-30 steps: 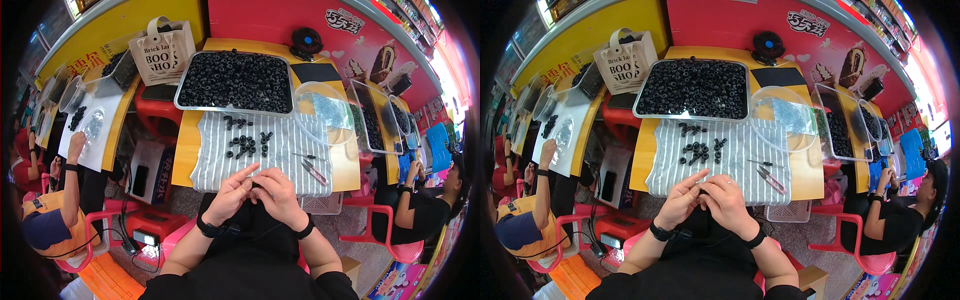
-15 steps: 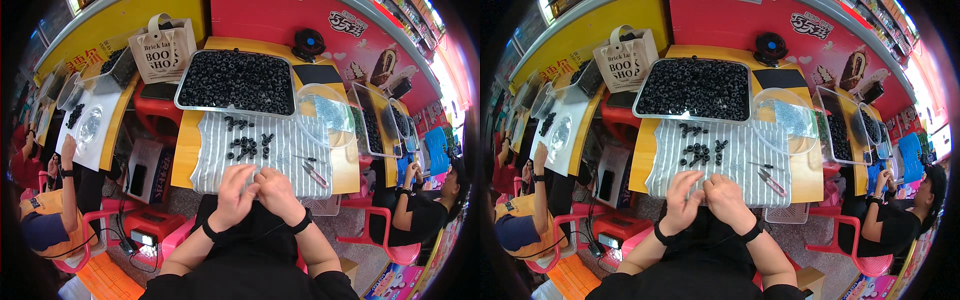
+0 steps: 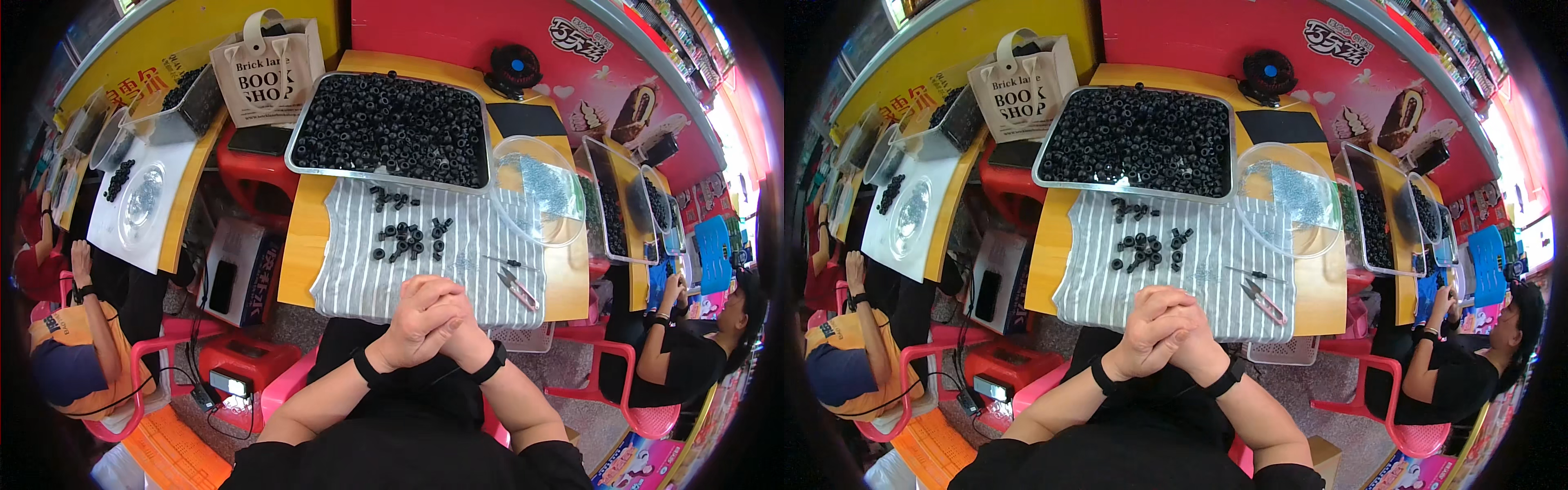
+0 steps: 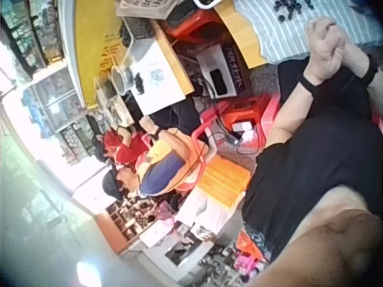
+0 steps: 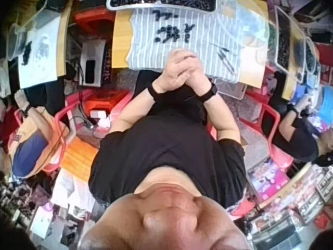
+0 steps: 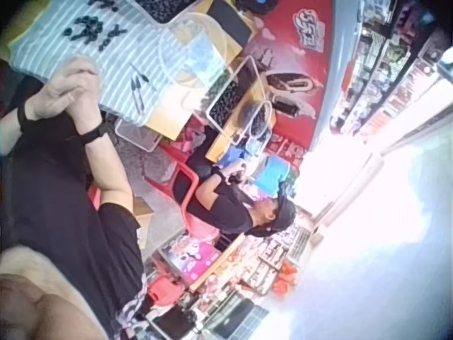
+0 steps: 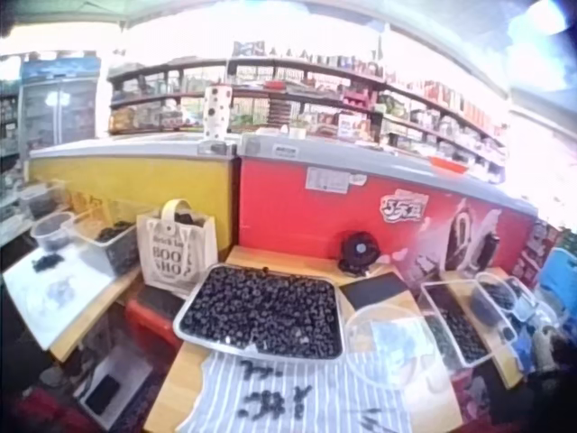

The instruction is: Manually inspect and sort small black plastic components into different groups on a striped cloth.

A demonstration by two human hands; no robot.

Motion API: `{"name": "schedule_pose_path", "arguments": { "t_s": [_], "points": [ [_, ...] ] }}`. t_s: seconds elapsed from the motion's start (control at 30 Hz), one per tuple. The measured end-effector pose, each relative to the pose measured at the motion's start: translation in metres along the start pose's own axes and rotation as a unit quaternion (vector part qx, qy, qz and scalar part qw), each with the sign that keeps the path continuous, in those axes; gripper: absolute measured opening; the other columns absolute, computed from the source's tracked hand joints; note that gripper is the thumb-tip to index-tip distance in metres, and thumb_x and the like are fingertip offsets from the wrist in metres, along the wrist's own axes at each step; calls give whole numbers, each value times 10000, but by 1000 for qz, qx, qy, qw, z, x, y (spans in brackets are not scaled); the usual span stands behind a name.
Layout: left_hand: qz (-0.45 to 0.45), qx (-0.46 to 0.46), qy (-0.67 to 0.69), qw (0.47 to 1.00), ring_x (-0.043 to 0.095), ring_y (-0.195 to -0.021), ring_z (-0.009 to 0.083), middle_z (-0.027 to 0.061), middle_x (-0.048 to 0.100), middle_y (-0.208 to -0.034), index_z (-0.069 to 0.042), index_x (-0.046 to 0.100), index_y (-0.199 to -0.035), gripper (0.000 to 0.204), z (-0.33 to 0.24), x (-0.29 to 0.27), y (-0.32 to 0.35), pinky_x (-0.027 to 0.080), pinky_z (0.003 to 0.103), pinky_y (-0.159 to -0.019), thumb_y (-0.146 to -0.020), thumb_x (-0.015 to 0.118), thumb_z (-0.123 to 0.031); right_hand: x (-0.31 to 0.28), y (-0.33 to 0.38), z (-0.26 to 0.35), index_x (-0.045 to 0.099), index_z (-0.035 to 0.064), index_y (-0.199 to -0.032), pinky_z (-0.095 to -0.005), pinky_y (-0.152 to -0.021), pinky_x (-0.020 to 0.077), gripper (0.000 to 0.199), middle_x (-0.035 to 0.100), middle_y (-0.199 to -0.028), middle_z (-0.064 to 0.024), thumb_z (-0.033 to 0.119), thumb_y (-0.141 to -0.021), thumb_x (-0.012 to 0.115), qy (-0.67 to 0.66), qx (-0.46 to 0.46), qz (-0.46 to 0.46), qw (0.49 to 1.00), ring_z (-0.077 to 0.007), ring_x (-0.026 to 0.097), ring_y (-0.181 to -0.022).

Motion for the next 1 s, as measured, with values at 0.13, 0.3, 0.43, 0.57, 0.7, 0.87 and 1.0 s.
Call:
{"name": "schedule_pose_path", "arguments": {
  "t_s": [0.13,0.3,0.43,0.57,0.7,0.87,1.0],
  "points": [
    [-2,-17,6,1000,568,-1058,338,144,641,-1167,-78,685,-931,92,5,-2,2,399,447,-951,-877,669,-151,-6,24,-19,655,63,-936,-391,-687,524,230,666,-911,-138,161,-737,717,-4,8,5,1000,-327,659,-866],
    [-1,-13,22,1000,564,-1049,333,137,636,-1175,-87,685,-949,100,6,-4,-1,397,442,-943,-877,662,-152,-7,44,-38,644,66,-992,-391,-725,520,257,653,-959,-143,150,-758,709,-3,12,6,1000,-319,646,-919],
    [21,-3,-11,1000,573,-1022,326,130,641,-1140,-85,695,-983,143,6,-5,-11,411,433,-923,-870,673,-169,1,36,-54,634,68,-1036,-391,-755,516,280,643,-997,-147,142,-774,702,-1,9,8,1000,-313,635,-961],
    [40,5,-25,999,584,-1015,325,129,651,-1120,-69,697,-1010,206,3,-3,-12,421,433,-910,-852,717,-200,5,55,-68,625,70,-1081,-391,-785,513,305,633,-1035,-150,134,-791,696,-2,7,14,1000,-307,625,-1003],
    [13,11,-44,999,568,-1026,300,92,627,-1112,-90,682,-1029,252,-6,-5,-10,404,436,-896,-792,734,-159,24,67,-81,616,72,-1125,-390,-815,509,330,623,-1073,-154,126,-807,689,-4,7,17,1000,-301,614,-1045],
    [18,31,-74,997,571,-1051,293,69,628,-1119,-101,689,-1051,277,-6,2,-1,405,433,-916,-785,742,-157,54,61,-98,604,75,-1181,-390,-852,505,363,610,-1121,-159,115,-828,681,-13,14,23,1000,-293,601,-1098],
    [15,29,-76,997,571,-1067,292,61,628,-1138,-106,695,-1051,280,-1,3,3,403,432,-930,-779,744,-148,54,58,-99,609,72,-1183,-391,-846,508,356,611,-1116,-155,108,-836,674,-52,16,24,998,-291,606,-1090]
  ]
}}
Point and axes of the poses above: each hand's wrist, its own y-axis away from the middle knuckle, its own x-axis out of the palm, z = x × y, the point moved 6 cm from there along -y, towards the middle knuckle
